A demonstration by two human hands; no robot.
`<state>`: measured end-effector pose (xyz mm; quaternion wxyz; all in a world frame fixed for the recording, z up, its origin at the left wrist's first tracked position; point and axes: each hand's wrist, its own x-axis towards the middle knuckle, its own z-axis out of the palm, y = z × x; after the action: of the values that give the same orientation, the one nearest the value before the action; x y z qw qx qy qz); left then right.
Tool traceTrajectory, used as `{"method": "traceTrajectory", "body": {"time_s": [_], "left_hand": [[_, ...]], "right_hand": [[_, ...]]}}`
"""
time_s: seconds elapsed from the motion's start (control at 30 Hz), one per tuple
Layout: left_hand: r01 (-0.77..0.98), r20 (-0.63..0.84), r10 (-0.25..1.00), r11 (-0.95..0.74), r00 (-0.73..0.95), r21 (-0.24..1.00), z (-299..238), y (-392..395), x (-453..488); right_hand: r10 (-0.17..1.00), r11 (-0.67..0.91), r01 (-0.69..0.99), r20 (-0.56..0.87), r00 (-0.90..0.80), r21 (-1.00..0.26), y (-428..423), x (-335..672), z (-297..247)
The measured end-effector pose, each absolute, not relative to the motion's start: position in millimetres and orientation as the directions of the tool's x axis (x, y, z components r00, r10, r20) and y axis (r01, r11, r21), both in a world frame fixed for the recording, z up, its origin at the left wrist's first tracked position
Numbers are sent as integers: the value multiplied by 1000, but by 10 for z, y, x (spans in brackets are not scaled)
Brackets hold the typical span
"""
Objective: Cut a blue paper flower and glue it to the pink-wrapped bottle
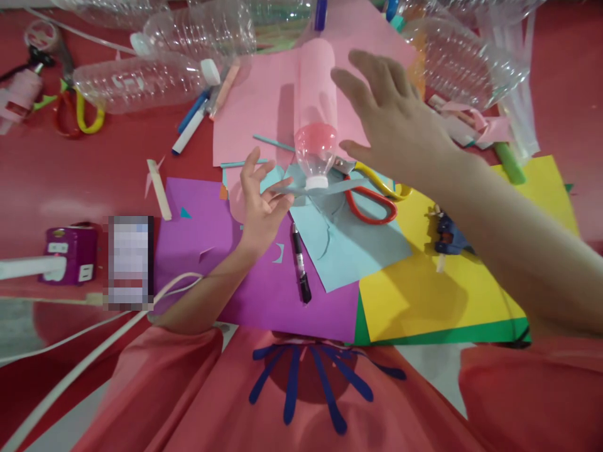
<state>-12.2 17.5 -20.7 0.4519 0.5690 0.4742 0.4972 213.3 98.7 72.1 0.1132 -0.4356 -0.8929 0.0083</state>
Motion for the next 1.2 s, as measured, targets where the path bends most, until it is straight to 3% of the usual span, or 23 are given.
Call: {"method": "traceTrajectory", "body": {"time_s": [0.13, 0.33, 0.47, 0.67, 0.9, 1.1, 1.2], "left_hand": [[67, 101, 993, -105, 65, 992, -192, 201, -153], [99, 65, 990, -77, 123, 992, -163, 203, -158], [273, 137, 983, -165, 120, 948, -86, 299, -330], [622, 257, 965, -238, 60, 746, -185, 486, -598], [753, 200, 979, -161, 40, 638, -237, 502, -567], [875, 168, 985, -107, 30, 472, -89, 437, -466], [894, 175, 985, -86, 8, 441, -59, 422, -436]], "right_hand": [[792, 607, 764, 93, -603, -217, 519, 2110, 670], [865, 493, 742, 160, -476, -454, 3, 2200, 478], [895, 442, 723, 204, -398, -531, -189, 2232, 323], [906, 423, 788, 230, -355, -448, -427, 2210, -5], [932, 360, 862, 176, -316, -357, -320, 2186, -188], [968, 248, 880, 146, -205, -406, -126, 2185, -210], [954, 276, 849, 232, -188, -450, -103, 2212, -190]]}}
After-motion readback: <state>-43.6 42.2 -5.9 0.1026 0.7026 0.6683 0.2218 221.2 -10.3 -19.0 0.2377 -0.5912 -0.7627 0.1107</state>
